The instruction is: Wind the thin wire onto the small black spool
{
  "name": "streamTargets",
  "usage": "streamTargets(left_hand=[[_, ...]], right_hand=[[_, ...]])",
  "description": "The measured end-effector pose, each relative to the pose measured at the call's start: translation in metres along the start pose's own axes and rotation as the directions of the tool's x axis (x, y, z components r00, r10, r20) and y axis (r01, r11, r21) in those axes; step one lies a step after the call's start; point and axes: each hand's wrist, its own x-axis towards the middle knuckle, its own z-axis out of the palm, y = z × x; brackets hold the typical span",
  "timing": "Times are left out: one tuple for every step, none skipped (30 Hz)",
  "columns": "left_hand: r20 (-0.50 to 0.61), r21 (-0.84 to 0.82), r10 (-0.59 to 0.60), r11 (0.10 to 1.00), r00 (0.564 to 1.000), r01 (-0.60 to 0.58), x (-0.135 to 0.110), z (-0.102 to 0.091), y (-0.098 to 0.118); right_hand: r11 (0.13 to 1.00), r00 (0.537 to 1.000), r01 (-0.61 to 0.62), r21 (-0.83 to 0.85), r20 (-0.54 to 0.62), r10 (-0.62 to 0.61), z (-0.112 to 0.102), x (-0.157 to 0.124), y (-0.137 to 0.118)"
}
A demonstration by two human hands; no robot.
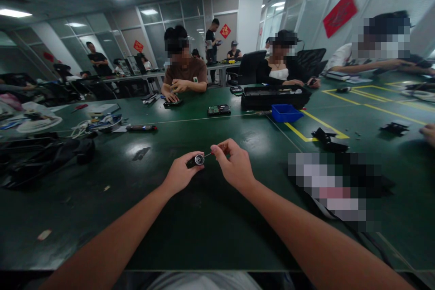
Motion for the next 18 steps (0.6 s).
streamTargets(left_hand=[[-0.003,-0.004,0.008,1.0,1.0,-0.008,0.0002,0.0002,-0.0009],[-0.009,-0.009,0.013,1.0,1.0,-0.013,0.0004,0.0005,-0.0017],[-0.013,-0.013,0.015,1.0,1.0,-0.016,0.0005,0.0009,-0.0023],[-0.016,-0.014,0.017,1.0,1.0,-0.017,0.0006,0.0012,-0.0028],[-0.018,-0.013,0.019,1.0,1.0,-0.019,0.0006,0.0015,-0.0032],[-0.02,-0.01,0.021,1.0,1.0,-0.021,0.0007,0.0016,-0.0036],[-0.019,-0.006,0.023,1.0,1.0,-0.023,0.0006,0.0017,-0.0041],[-0.018,-0.003,0.027,1.0,0.999,-0.027,0.0006,0.0016,-0.0046],[-0.018,-0.001,0.032,0.999,0.999,-0.032,0.0006,0.0015,-0.0051],[-0.019,0.001,0.037,0.999,0.999,-0.037,0.0005,0.0013,-0.0057],[-0.017,0.005,0.043,0.999,0.999,-0.043,0.0005,0.0012,-0.0062],[-0.015,0.012,0.049,0.999,0.999,-0.049,0.0004,0.0011,-0.0067],[-0.01,0.022,0.056,0.998,0.998,-0.056,0.0002,0.0011,-0.0071],[-0.004,0.031,0.062,0.998,0.998,-0.062,0.0001,0.0011,-0.0074],[0.004,0.04,0.066,0.997,0.998,-0.067,0.0,0.0012,-0.0075],[0.011,0.044,0.07,0.997,0.997,-0.07,-0.0002,0.0011,-0.0076],[0.013,0.043,0.071,0.996,0.997,-0.072,-0.0002,0.001,-0.0076],[0.013,0.04,0.068,0.997,0.998,-0.069,-0.0002,0.0008,-0.0076]], right_hand=[[0.999,1.0,-0.007,-0.034,-0.001,0.007,-0.0012,0.0005,-0.0014],[0.998,1.0,-0.009,-0.056,-0.003,0.009,-0.002,0.0009,-0.0023],[0.998,1.0,-0.003,-0.063,-0.004,0.002,-0.0026,0.0012,-0.0029],[0.998,1.0,0.013,-0.057,-0.004,-0.014,-0.0029,0.0014,-0.0032],[0.998,0.999,0.036,-0.045,0.002,-0.036,-0.0028,0.0013,-0.0031],[0.998,0.998,0.063,-0.032,0.015,-0.062,-0.0026,0.0009,-0.0029],[0.996,0.996,0.085,-0.023,0.032,-0.084,-0.0024,0.0004,-0.0028],[0.995,0.994,0.101,-0.017,0.051,-0.1,-0.0021,-0.0003,-0.0028],[0.994,0.992,0.108,-0.016,0.073,-0.107,-0.0019,-0.001,-0.003],[0.994,0.99,0.111,-0.019,0.091,-0.108,-0.0019,-0.0015,-0.0036],[0.994,0.989,0.108,-0.025,0.103,-0.105,-0.002,-0.0019,-0.0044],[0.994,0.989,0.102,-0.037,0.11,-0.097,-0.0023,-0.0021,-0.0054],[0.994,0.99,0.093,-0.056,0.11,-0.087,-0.0027,-0.0019,-0.0065],[0.994,0.992,0.082,-0.077,0.107,-0.073,-0.0031,-0.0016,-0.0075],[0.993,0.993,0.07,-0.097,0.098,-0.061,-0.0037,-0.0011,-0.0084],[0.992,0.994,0.062,-0.111,0.092,-0.052,-0.0043,-0.0006,-0.009],[0.991,0.994,0.061,-0.115,0.093,-0.05,-0.0049,-0.0003,-0.0093],[0.992,0.993,0.067,-0.11,0.101,-0.056,-0.0055,0.0,-0.0093]])
